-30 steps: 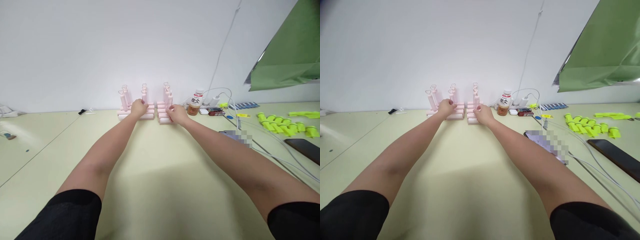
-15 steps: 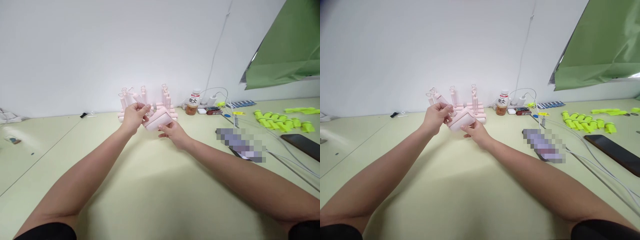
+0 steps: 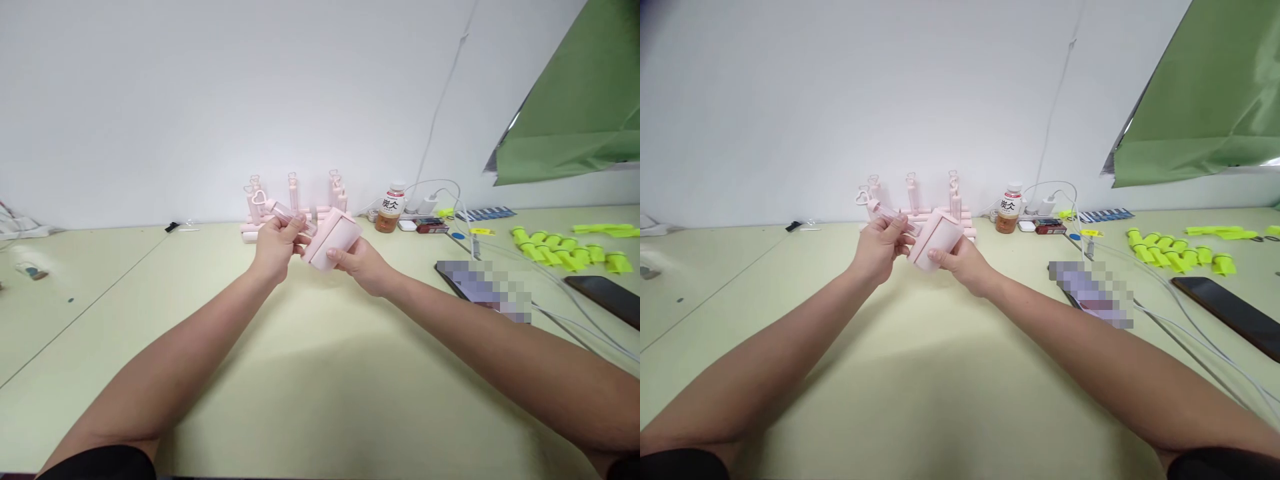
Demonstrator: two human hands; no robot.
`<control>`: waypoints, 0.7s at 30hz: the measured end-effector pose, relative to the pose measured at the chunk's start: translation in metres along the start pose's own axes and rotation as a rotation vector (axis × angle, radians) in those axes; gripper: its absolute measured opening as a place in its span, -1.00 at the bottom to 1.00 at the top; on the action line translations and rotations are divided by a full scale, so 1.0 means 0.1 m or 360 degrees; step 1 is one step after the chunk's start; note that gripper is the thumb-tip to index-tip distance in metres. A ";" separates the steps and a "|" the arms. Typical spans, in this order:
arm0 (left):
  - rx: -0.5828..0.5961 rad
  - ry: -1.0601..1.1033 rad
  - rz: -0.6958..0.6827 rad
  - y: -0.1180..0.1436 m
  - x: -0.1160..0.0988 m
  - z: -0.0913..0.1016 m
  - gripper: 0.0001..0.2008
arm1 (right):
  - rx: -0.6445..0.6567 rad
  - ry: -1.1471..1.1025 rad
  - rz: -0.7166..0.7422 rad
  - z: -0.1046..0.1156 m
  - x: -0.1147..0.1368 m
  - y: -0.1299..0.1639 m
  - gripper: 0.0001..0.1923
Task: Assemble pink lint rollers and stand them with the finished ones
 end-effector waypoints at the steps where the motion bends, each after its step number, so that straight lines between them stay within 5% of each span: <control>1: 0.0020 0.0027 0.0019 0.02 0.02 -0.01 -0.55 | -0.0021 -0.0049 0.0030 -0.02 -0.02 -0.01 -0.31; 4: -0.0124 0.0090 0.0020 -0.02 0.03 0.10 -0.55 | -0.0127 -0.0018 0.0031 0.11 -0.06 -0.03 -0.31; 6: -0.0292 0.0097 -0.0031 -0.09 0.01 0.24 -0.54 | -0.0152 0.0317 -0.0051 0.32 -0.08 -0.02 -0.30; 12: -0.0267 -0.0258 -0.0151 -0.15 0.00 0.46 -0.62 | 0.0083 0.2148 -0.0147 0.77 -0.10 -0.02 -0.39; 17: -0.0019 -0.0516 -0.0182 -0.02 0.07 0.33 -0.68 | 0.0256 0.2359 -0.0157 0.76 -0.17 -0.09 -0.47; 21: 0.0160 -0.0596 -0.0159 0.03 0.08 0.29 -0.68 | 0.0182 0.2389 -0.0122 0.75 -0.18 -0.07 -0.45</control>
Point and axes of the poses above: each hand's wrist, its own y-axis away from the middle knuckle, its own z-axis out of the back of the hand, x = y × z, the point moved 1 cm from there along -y, towards the middle knuckle, and after that the axes turned 6 degrees about -z, right-handed, at the moved point
